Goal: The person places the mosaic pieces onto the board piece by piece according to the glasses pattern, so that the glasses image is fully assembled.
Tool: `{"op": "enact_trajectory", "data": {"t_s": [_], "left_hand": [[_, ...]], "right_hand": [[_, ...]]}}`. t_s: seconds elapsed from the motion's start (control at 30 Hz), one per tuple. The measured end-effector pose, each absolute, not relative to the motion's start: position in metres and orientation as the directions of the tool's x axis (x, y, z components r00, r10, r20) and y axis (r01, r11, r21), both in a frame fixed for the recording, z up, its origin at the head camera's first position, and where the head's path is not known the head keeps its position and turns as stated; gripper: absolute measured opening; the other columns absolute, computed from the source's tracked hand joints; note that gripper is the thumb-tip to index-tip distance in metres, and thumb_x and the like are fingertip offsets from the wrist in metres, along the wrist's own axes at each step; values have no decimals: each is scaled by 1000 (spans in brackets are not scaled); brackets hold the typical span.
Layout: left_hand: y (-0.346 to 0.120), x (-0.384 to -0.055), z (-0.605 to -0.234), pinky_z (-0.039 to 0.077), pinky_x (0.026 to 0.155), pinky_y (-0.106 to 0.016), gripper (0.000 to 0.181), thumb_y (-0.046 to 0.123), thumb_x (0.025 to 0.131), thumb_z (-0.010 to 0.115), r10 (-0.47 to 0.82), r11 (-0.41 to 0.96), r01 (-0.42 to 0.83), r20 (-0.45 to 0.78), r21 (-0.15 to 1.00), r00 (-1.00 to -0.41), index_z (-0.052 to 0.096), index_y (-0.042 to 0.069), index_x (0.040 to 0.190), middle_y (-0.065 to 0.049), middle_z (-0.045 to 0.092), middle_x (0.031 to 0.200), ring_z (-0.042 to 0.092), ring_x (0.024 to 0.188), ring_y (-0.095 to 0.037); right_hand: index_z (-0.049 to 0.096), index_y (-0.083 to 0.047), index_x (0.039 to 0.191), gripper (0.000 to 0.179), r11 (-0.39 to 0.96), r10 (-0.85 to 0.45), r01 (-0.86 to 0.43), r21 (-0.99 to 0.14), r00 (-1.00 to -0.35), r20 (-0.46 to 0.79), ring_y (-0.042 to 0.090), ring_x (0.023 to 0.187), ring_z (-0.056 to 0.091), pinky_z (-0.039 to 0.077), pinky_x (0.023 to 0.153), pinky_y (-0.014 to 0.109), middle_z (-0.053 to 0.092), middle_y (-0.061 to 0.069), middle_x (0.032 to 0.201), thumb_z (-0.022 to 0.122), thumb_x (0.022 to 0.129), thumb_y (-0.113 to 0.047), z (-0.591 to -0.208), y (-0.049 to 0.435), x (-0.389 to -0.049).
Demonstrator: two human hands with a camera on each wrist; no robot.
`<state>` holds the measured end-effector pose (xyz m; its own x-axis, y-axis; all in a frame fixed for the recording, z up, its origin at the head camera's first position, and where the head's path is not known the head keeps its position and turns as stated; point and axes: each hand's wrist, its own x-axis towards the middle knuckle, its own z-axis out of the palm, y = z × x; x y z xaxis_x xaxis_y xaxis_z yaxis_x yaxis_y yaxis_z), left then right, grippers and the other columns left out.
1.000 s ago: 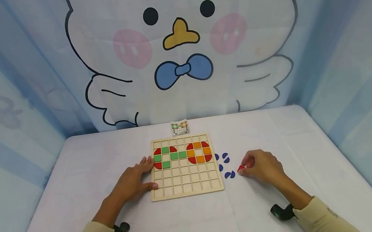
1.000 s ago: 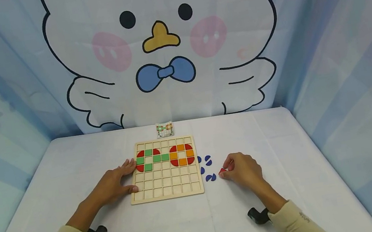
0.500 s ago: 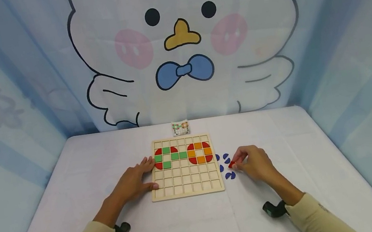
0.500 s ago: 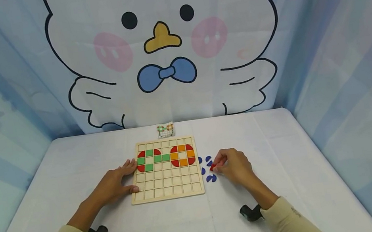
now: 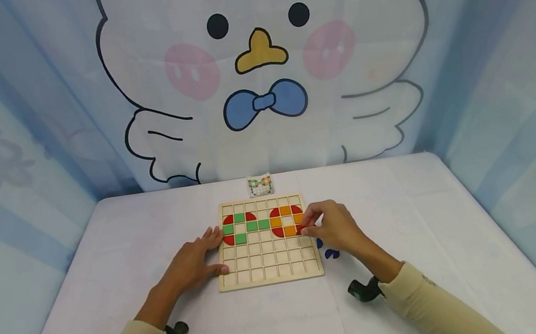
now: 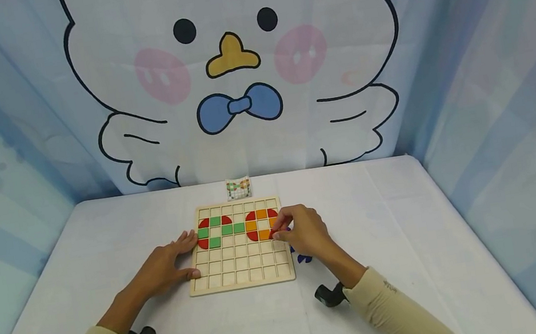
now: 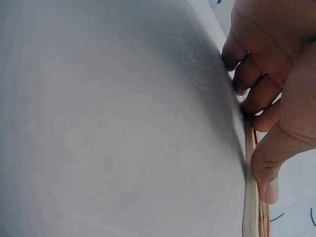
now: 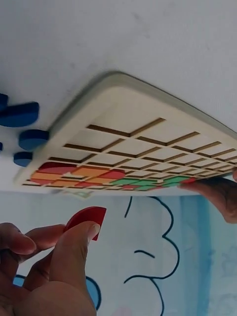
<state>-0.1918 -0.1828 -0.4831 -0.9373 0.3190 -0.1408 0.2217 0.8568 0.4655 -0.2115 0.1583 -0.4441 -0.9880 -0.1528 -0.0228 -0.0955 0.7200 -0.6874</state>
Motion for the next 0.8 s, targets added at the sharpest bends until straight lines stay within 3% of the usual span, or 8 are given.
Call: {"op": "enact_trajectory", "data": {"t_s": [0.3, 0.8], "left_hand": [[-181, -191, -483, 26, 130, -64, 99, 40, 85, 88, 315, 861, 221, -139, 457, -939, 37, 8, 164, -12, 31, 173, 27, 163, -38], [-182, -192, -482, 25, 130, -66, 99, 42, 85, 87, 331, 853, 233, -139, 467, -933, 37, 7, 163, -13, 31, 173, 27, 163, -39]], "right_hand": [[74, -21, 85, 16, 696, -212, -159, -701, -977, 11, 19, 88, 60, 44, 69, 32, 67, -4, 85, 87, 90, -15, -439, 123, -222], [77, -20, 82, 13, 712, -281, -174, -680, -958, -50, 15, 71, 59, 42, 62, 29, 66, -3, 74, 88, 88, -16, -455, 69, -247]]}}
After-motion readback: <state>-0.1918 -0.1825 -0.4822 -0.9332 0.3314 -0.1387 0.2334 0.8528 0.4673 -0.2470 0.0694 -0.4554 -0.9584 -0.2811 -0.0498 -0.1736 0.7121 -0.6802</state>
